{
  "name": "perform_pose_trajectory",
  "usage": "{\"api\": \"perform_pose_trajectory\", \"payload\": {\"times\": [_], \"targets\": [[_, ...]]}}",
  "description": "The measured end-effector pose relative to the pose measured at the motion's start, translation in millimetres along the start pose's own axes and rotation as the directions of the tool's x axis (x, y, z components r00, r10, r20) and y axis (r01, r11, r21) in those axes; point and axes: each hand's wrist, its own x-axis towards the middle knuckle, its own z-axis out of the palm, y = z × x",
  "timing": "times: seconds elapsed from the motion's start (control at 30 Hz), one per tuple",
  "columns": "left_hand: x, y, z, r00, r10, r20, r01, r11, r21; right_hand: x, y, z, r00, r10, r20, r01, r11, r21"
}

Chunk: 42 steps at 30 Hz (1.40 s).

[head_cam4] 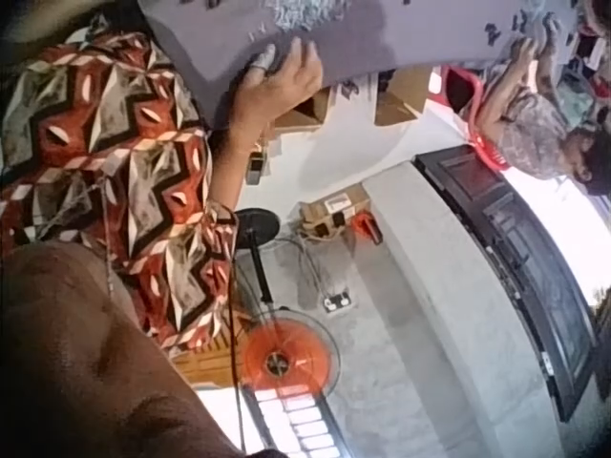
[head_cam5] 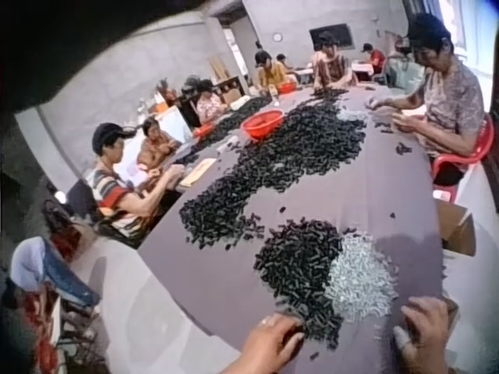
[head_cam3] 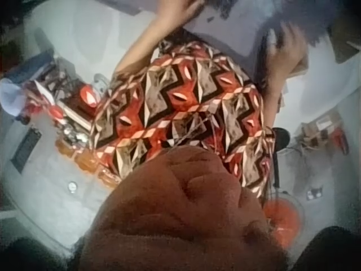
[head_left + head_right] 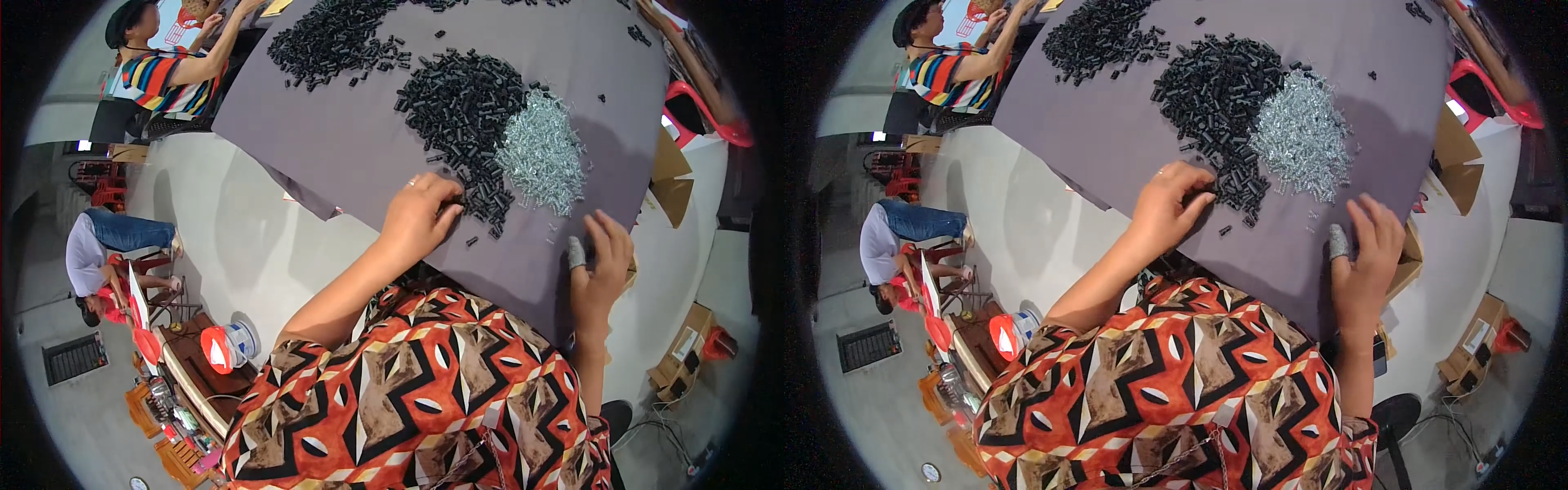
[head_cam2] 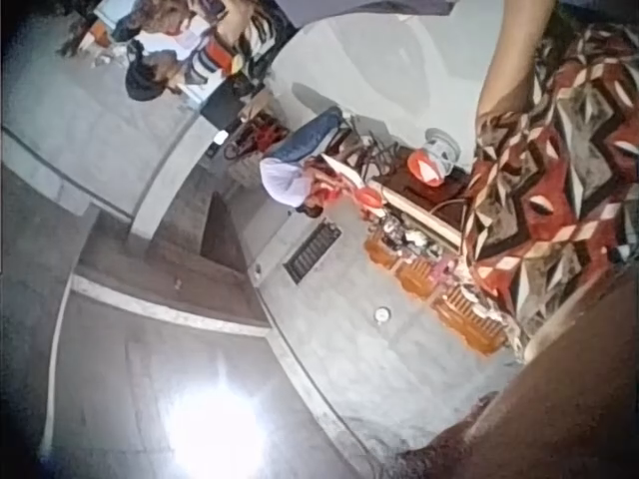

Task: Assembling small silver and black components together by hand.

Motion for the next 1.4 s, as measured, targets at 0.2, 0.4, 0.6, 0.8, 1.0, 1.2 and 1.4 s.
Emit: {"api": "perform_pose_trajectory", "payload": {"times": [0.2,0.4,0.6,0.8,1.0,1.2,1.4], "targets": [[2,13,7,1.000,-0.010,-0.027,0.007,0.994,-0.107,1,-14,15,0.984,-0.095,0.149,0.069,0.983,0.167],[28,5,10,0.974,0.228,0.010,-0.228,0.973,0.039,2,-15,17,0.981,-0.098,0.166,0.062,0.977,0.206],[41,15,4,0.956,0.253,0.146,-0.270,0.957,0.109,4,-20,13,0.975,0.007,0.221,-0.061,0.969,0.239],[42,14,8,0.968,0.221,0.117,-0.232,0.968,0.093,9,-20,8,0.962,0.008,0.272,-0.070,0.973,0.219],[15,24,4,0.980,-0.075,0.183,0.149,0.889,-0.434,8,-15,4,0.954,0.090,0.286,-0.188,0.923,0.336],[0,24,13,0.880,-0.138,0.454,0.472,0.347,-0.810,8,-20,9,0.940,0.005,0.341,-0.079,0.976,0.205],[-9,27,18,0.868,-0.097,0.487,0.491,0.319,-0.811,6,-16,3,0.939,0.137,0.315,-0.194,0.968,0.159]]}}
